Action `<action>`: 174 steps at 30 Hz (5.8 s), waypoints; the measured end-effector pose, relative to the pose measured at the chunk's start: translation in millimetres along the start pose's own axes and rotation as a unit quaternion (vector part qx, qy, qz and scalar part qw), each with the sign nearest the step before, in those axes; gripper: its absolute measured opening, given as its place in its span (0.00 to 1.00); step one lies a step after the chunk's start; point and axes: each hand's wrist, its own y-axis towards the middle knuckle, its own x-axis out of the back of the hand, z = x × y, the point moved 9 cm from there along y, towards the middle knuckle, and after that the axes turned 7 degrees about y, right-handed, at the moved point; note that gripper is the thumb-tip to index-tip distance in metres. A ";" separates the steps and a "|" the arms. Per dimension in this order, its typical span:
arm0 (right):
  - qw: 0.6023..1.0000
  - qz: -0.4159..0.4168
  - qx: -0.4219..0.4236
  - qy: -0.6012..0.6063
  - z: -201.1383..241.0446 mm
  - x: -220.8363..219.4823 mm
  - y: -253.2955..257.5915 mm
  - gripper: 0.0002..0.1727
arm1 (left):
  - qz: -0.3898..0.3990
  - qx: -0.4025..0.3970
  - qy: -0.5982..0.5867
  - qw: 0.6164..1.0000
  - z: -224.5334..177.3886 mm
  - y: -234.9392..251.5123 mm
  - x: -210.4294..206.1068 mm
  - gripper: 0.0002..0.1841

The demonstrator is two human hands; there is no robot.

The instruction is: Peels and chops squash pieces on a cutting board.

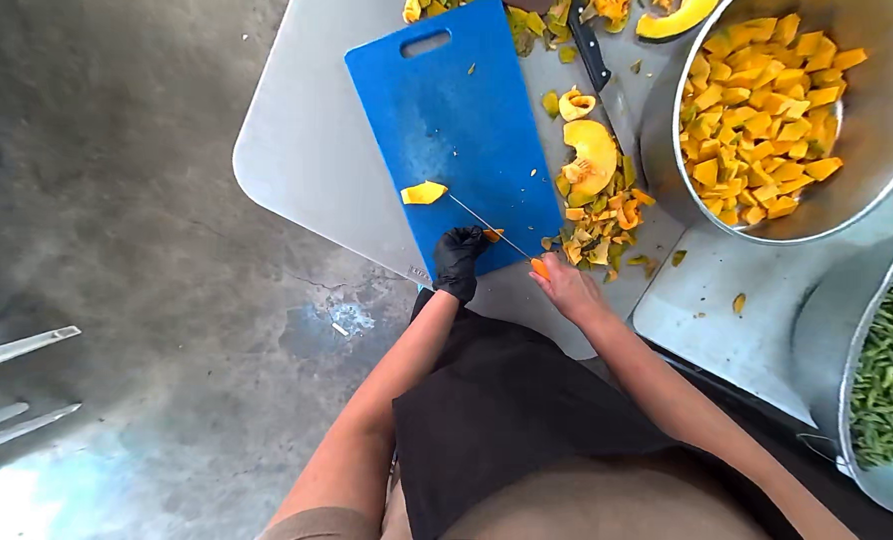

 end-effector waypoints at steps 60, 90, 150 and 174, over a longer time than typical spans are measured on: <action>0.769 -0.293 -0.137 0.551 -172.3 -21.3 -152.3 0.21 | 0.329 -0.133 0.326 0.876 -161.6 -40.7 -251.6 0.22; 0.961 -0.078 0.011 0.265 -21.5 -4.6 -47.3 0.27 | 0.108 -0.307 0.516 0.792 -78.0 42.5 31.4 0.23; 0.996 0.001 -0.062 0.061 53.1 -43.8 13.3 0.25 | 0.001 -0.294 0.315 0.902 -35.4 1.5 41.1 0.17; 0.995 -0.007 -0.050 0.080 61.5 -55.2 25.1 0.24 | -0.038 -0.259 0.235 0.936 -20.4 1.3 53.5 0.15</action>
